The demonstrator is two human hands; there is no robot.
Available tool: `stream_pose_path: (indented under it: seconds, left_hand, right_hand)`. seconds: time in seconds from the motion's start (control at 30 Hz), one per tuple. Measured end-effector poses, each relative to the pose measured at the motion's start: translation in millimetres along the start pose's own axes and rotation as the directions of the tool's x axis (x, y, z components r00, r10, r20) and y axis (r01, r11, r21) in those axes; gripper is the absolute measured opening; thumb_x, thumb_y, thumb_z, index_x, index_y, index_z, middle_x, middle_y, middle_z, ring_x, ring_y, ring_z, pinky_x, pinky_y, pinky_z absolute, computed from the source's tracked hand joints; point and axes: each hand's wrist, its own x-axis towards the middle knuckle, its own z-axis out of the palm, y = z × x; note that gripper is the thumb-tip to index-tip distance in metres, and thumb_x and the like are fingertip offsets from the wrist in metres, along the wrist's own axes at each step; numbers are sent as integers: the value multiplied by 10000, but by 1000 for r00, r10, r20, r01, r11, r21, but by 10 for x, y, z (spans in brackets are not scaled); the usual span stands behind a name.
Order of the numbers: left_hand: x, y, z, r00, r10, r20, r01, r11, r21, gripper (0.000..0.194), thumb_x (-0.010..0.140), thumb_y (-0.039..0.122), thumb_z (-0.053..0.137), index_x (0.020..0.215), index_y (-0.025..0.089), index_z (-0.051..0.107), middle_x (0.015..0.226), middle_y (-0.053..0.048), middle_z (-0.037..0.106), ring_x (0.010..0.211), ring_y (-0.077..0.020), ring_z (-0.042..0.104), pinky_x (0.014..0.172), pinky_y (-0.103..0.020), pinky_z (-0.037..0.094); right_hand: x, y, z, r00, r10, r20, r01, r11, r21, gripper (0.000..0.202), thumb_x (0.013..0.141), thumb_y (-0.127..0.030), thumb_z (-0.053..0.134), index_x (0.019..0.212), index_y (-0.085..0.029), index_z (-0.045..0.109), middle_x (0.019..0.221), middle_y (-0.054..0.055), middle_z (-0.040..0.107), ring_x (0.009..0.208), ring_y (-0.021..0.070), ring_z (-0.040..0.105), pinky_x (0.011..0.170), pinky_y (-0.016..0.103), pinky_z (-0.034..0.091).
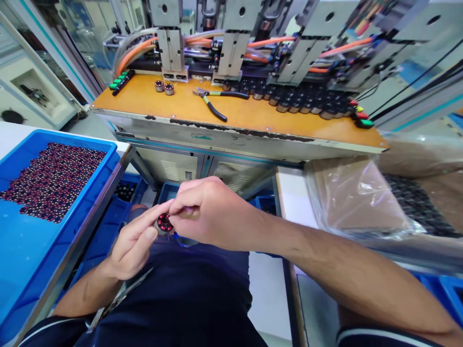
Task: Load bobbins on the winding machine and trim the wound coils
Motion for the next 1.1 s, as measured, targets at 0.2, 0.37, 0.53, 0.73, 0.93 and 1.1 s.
stream_pose_path:
  seconds: [0.2, 0.37, 0.53, 0.73, 0.93, 1.1]
  left_hand:
    - [28, -1, 6, 999, 37, 10, -38, 992, 120, 487, 997, 211, 444, 1484, 222, 449, 1199, -104, 706, 1059, -209, 672, 866, -301, 557]
    - [1, 36, -22, 1000, -12, 20, 9, 991, 131, 480, 1003, 220, 443, 1483, 235, 454, 1125, -87, 728, 1033, -204, 676, 855, -293, 552]
    - [-82, -279, 51, 979, -203, -35, 205, 975, 80, 434, 1013, 295, 431, 1437, 251, 516, 1350, -71, 655, 1198, -206, 637, 1022, -307, 505]
    - [-231, -1169, 418, 913, -348, -212, 398, 875, 277, 366, 917, 380, 567, 1160, 144, 706, 1088, -150, 759, 1006, -278, 716, 883, -439, 590]
    - [403, -851, -311, 894, -77, -442, 286, 857, 429, 448, 861, 331, 662, 1272, 164, 600, 1311, -153, 639, 1247, -287, 567, 1100, -510, 426]
    - [1771, -628, -1170, 873, -58, -485, 330, 801, 499, 466, 850, 175, 658, 1304, 166, 551, 1224, -118, 662, 1151, -246, 595, 1053, -439, 440]
  right_hand:
    - [46, -21, 43, 1000, 0, 11, 1, 996, -86, 146, 802, -67, 669, 689, -140, 726, 658, -6, 609, 588, 80, 511, 539, 226, 380]
    - [67, -17, 101, 999, 35, -29, -38, 994, -105, 236, 752, -3, 618, 558, -137, 627, 579, -33, 538, 551, 58, 455, 515, 199, 344]
    - [-11, 70, 54, 974, 102, -203, -106, 994, -5, 173, 815, -92, 594, 665, -150, 656, 667, -11, 626, 583, 70, 524, 540, 175, 401]
    - [-285, 299, 110, 907, 204, -370, -203, 978, 42, 204, 879, -214, 605, 683, -172, 640, 683, 7, 637, 622, 111, 574, 570, 206, 432]
    - [-621, 448, 244, 851, 265, -453, -252, 964, 89, 211, 893, -296, 645, 712, -192, 673, 714, 5, 655, 620, 110, 600, 562, 182, 461]
    - [-745, 433, 399, 834, 254, -489, -224, 967, 121, 210, 901, -304, 645, 727, -194, 679, 721, 8, 660, 640, 119, 618, 604, 189, 483]
